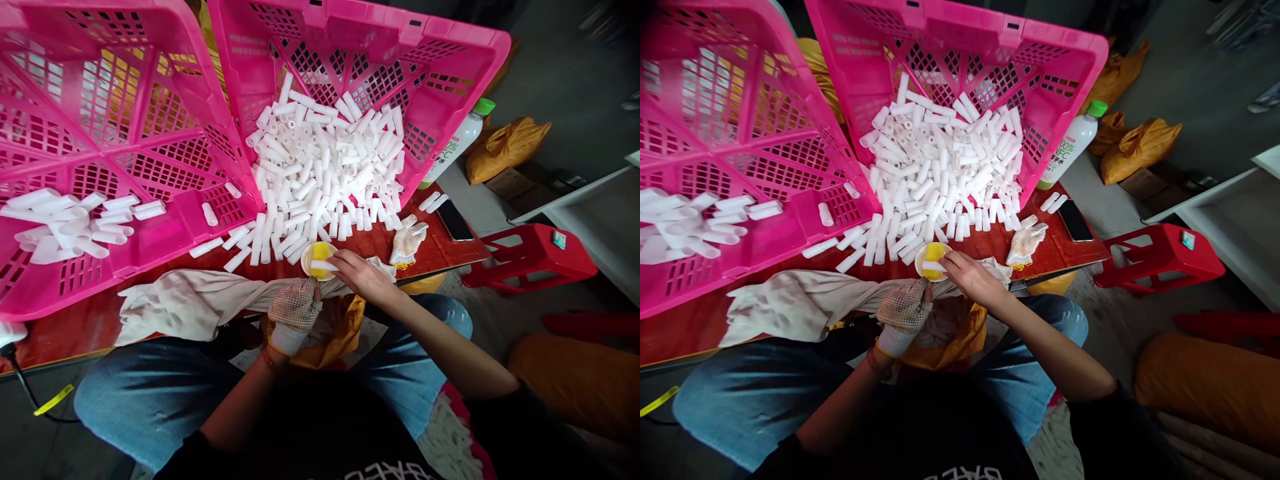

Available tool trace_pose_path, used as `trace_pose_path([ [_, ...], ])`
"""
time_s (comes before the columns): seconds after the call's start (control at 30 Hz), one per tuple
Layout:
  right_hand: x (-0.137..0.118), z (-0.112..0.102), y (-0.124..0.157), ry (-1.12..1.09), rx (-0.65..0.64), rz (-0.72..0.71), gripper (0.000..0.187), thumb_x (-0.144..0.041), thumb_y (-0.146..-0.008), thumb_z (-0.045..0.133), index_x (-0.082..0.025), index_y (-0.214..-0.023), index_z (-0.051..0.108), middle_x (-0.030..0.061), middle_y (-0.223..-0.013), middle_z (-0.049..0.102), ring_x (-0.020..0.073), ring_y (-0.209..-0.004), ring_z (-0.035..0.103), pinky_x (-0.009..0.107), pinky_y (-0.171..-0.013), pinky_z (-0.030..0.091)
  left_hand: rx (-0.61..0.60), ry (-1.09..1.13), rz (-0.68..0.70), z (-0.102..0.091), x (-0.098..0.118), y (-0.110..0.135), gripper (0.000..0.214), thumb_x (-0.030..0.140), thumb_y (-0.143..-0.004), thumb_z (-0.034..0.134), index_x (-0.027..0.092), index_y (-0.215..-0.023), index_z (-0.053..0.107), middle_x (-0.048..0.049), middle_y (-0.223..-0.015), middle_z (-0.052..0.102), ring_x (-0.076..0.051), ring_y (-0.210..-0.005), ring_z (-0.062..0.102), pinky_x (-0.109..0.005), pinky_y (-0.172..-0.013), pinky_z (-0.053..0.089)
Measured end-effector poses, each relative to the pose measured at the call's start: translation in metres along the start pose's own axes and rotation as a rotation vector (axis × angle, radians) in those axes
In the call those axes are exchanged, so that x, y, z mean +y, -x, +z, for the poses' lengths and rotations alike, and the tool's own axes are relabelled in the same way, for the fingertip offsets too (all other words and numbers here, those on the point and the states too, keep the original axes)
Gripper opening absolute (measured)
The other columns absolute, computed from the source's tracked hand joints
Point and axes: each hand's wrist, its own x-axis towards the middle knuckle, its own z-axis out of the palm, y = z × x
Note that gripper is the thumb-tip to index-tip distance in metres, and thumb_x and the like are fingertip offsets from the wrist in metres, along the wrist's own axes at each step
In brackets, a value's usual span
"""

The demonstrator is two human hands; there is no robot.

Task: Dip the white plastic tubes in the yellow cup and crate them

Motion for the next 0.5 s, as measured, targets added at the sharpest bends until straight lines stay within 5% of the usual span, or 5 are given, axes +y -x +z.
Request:
trace_pose_path([
  [0.23,-0.0057,-0.0059,-0.0003,-0.026,-0.101,0.033,0.037,-0.024,-0.11,0.047,-0.019,-0.145,0.057,0.0167,-0.136,0.061,0.0301,-0.116,0.071,0.047,-0.104,0.06,-0.023,-0.14,0.05,0.0044,-0.0068,0.0024,0.031,0.022,-0.103,0.052,0.013,-0.121,0.076,-0.021,-0.11,0.077,-0.036,-0.099,0.073,-0.048,-0.092,0.053],
  [0.37,-0.0087,-0.0024,0.0014,-0.021,-0.033,0.064,0.035,-0.025,-0.11,0.047,-0.017,-0.142,0.059,0.0172,-0.133,0.063,0.0316,-0.117,0.07,0.048,-0.102,0.062,-0.034,-0.084,0.049,0.008,-0.0087,0.0042,0.035,0.02,-0.104,0.049,0.016,-0.13,0.073,-0.0208,-0.122,0.075,-0.037,-0.11,0.071,-0.05,-0.098,0.051],
  [0.5,-0.008,-0.0047,0.0007,-0.028,-0.104,0.041,0.03,-0.028,-0.111,0.046,-0.02,-0.133,0.064,0.0142,-0.126,0.066,0.028,-0.107,0.073,0.042,-0.098,0.063,-0.009,0.027,-0.015,0.0061,-0.0067,0.0032,0.03,0.021,-0.101,0.056,0.014,-0.123,0.075,-0.0218,-0.117,0.075,-0.039,-0.109,0.071,-0.051,-0.1,0.049],
])
